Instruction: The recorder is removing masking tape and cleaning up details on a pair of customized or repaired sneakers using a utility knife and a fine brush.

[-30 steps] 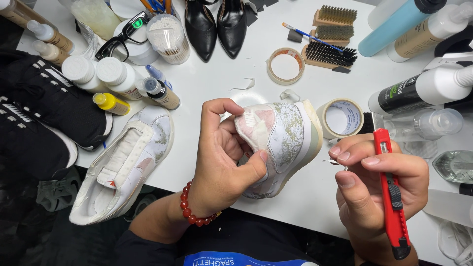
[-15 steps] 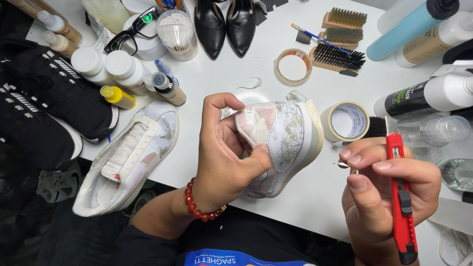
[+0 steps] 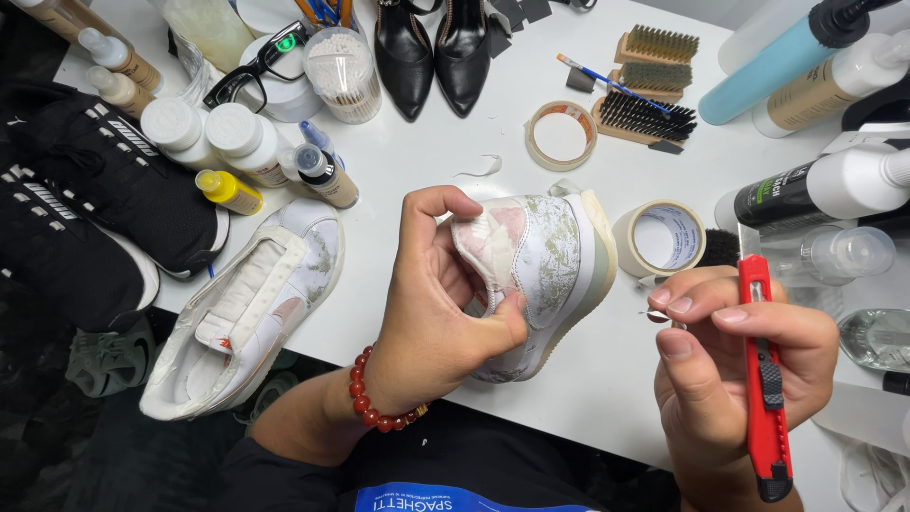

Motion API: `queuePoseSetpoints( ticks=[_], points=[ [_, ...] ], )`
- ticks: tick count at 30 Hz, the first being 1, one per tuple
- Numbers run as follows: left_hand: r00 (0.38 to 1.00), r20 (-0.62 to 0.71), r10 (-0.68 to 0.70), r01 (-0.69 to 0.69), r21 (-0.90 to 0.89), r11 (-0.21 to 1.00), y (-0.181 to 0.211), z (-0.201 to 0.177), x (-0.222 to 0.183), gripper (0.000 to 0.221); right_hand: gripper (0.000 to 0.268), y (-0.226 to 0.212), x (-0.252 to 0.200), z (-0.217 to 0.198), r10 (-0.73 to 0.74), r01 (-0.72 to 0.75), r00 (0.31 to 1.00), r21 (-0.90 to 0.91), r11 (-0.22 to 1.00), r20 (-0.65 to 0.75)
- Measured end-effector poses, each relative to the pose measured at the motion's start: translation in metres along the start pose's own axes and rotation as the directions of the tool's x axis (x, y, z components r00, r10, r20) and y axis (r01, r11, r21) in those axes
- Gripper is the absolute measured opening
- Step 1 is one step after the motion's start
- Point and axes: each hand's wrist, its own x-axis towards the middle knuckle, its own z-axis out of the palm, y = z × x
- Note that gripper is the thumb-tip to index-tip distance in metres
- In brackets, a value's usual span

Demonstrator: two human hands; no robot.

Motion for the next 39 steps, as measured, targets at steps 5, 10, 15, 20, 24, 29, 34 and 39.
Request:
queuePoseSetpoints(
  ticks=[5,10,15,20,24,29,34,39],
  points=[
    [1.0,0.014,0.012,-0.009,-0.175,0.985,-0.007,-0.006,0.002,0.061,0.032,-0.001,0.003,0.005,0.081,-0.081,0.997,0.071,0.994,0.003],
    [0.999,-0.003,0.048,-0.047,-0.265,0.963,-0.009,-0.012,0.006,0.048,0.03,0.006,0.013,0.005,0.076,-0.081,0.996,0.166,0.983,0.038],
    [0.997,-0.043,0.063,-0.073,-0.286,0.956,-0.006,-0.016,0.002,0.038,0.011,0.013,0.015,-0.003,0.237,-0.252,0.968,0.376,0.892,0.086],
    [0.984,-0.1,0.145,-0.164,-0.225,0.96,0.002,-0.025,-0.006,0.04,0.021,0.023,0.023,-0.002,0.276,-0.294,0.956,0.322,0.9,0.099],
    [0.967,-0.151,0.205,-0.232,-0.199,0.952,0.001,-0.034,-0.006,0.042,0.029,0.043,0.036,0.002,0.325,-0.356,0.934,0.303,0.884,0.149],
    [0.967,-0.157,0.198,-0.229,-0.209,0.951,0.001,-0.039,-0.003,0.039,0.028,0.073,0.048,0.014,0.393,-0.383,0.915,-0.11,0.917,0.091],
    [0.977,-0.125,0.174,-0.199,-0.232,0.952,0.008,-0.037,-0.003,0.038,0.012,0.072,0.056,0.026,0.236,-0.098,0.961,-0.617,0.781,0.147],
    [0.986,-0.058,0.157,-0.166,-0.231,0.959,0.005,-0.035,-0.009,0.037,0.016,0.072,0.057,0.028,0.162,0.035,0.968,-0.745,0.666,0.19]
  ],
)
